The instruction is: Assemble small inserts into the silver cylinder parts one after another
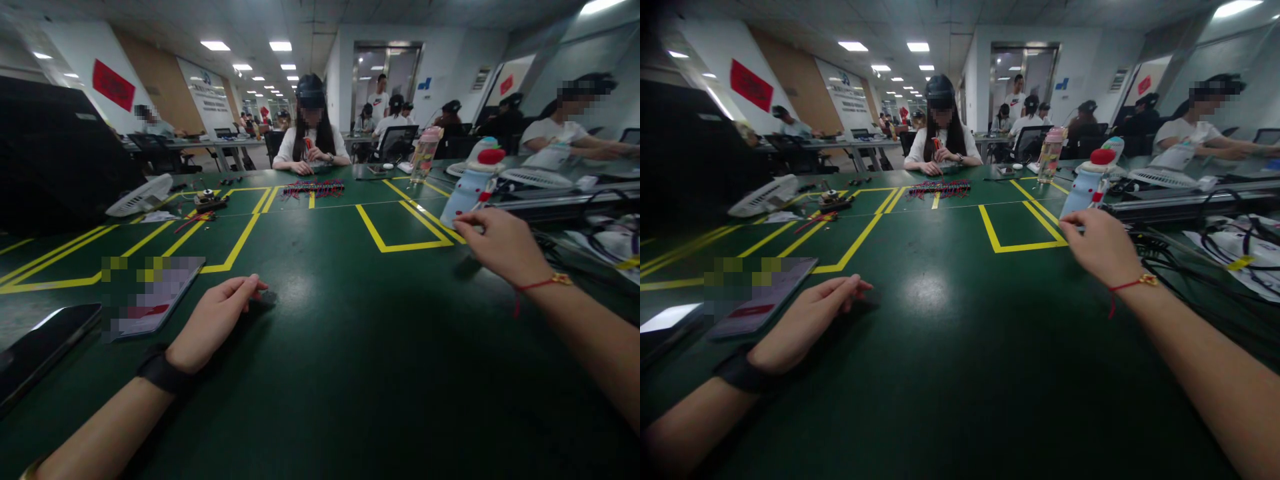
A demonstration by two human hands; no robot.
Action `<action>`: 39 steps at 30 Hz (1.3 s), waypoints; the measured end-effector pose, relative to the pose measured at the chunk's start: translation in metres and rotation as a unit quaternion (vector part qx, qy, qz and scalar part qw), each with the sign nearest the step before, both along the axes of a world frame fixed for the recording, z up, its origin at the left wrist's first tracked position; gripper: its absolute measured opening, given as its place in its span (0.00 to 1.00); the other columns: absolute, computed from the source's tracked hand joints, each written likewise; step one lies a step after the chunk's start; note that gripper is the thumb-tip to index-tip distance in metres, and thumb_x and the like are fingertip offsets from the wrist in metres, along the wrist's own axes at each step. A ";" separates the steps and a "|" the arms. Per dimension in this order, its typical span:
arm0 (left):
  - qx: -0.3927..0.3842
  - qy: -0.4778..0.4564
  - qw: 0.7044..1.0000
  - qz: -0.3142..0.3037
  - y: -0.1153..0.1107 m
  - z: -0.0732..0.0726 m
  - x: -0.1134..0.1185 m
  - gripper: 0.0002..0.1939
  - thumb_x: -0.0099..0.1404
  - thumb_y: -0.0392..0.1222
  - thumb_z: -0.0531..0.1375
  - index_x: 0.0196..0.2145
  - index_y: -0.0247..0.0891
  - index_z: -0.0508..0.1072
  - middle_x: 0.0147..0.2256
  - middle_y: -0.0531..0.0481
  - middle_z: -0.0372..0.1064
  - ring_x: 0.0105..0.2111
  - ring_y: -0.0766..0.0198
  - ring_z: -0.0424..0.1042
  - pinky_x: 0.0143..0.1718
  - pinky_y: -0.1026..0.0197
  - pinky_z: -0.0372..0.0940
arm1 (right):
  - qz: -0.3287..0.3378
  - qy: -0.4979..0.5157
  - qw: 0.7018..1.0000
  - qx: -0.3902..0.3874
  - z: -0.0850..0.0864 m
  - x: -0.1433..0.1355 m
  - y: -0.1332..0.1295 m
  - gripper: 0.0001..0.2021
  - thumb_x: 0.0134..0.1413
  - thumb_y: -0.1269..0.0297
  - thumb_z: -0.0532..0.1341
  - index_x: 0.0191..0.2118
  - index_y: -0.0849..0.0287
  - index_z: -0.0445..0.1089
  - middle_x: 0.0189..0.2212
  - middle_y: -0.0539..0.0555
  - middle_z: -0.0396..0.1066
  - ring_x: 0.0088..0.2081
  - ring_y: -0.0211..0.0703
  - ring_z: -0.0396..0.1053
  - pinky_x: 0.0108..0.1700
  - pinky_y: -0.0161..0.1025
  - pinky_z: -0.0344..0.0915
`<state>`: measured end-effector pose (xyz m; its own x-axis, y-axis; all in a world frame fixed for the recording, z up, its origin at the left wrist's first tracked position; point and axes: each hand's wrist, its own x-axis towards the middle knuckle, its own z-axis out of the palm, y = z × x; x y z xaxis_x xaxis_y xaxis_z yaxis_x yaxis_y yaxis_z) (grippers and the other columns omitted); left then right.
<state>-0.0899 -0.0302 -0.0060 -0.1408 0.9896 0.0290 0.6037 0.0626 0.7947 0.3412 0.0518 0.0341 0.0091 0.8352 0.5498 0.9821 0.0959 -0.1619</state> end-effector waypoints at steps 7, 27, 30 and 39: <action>-0.015 0.012 1.000 -0.002 0.000 -0.002 -0.002 0.23 0.62 0.60 0.51 0.41 0.42 0.75 0.32 0.51 0.71 0.29 0.62 0.64 0.31 0.61 0.58 | -0.142 -0.036 0.982 -0.117 -0.002 0.066 0.016 0.15 0.52 0.55 0.56 0.38 0.57 0.75 0.34 0.56 0.73 0.34 0.43 0.65 0.35 0.37 0.55; -0.020 0.008 1.000 -0.013 -0.002 -0.001 -0.004 0.22 0.63 0.60 0.51 0.40 0.43 0.74 0.33 0.52 0.70 0.31 0.61 0.64 0.33 0.60 0.59 | -0.188 -0.025 0.966 -0.176 0.000 0.084 0.021 0.18 0.47 0.49 0.57 0.38 0.54 0.75 0.35 0.56 0.72 0.34 0.44 0.64 0.34 0.38 0.56; -0.024 0.009 1.000 -0.014 -0.002 -0.002 -0.005 0.22 0.62 0.60 0.50 0.41 0.44 0.74 0.34 0.52 0.70 0.31 0.61 0.64 0.33 0.60 0.59 | -0.177 -0.006 0.970 -0.164 -0.001 0.086 0.021 0.21 0.44 0.47 0.59 0.39 0.56 0.74 0.36 0.56 0.72 0.35 0.44 0.65 0.35 0.38 0.57; -0.017 0.008 1.000 -0.021 -0.004 -0.001 -0.004 0.23 0.63 0.60 0.50 0.41 0.42 0.74 0.33 0.51 0.71 0.31 0.61 0.64 0.32 0.60 0.59 | -0.179 0.049 0.963 -0.196 0.003 0.087 0.020 0.16 0.43 0.54 0.60 0.38 0.54 0.75 0.34 0.53 0.72 0.34 0.43 0.66 0.34 0.37 0.58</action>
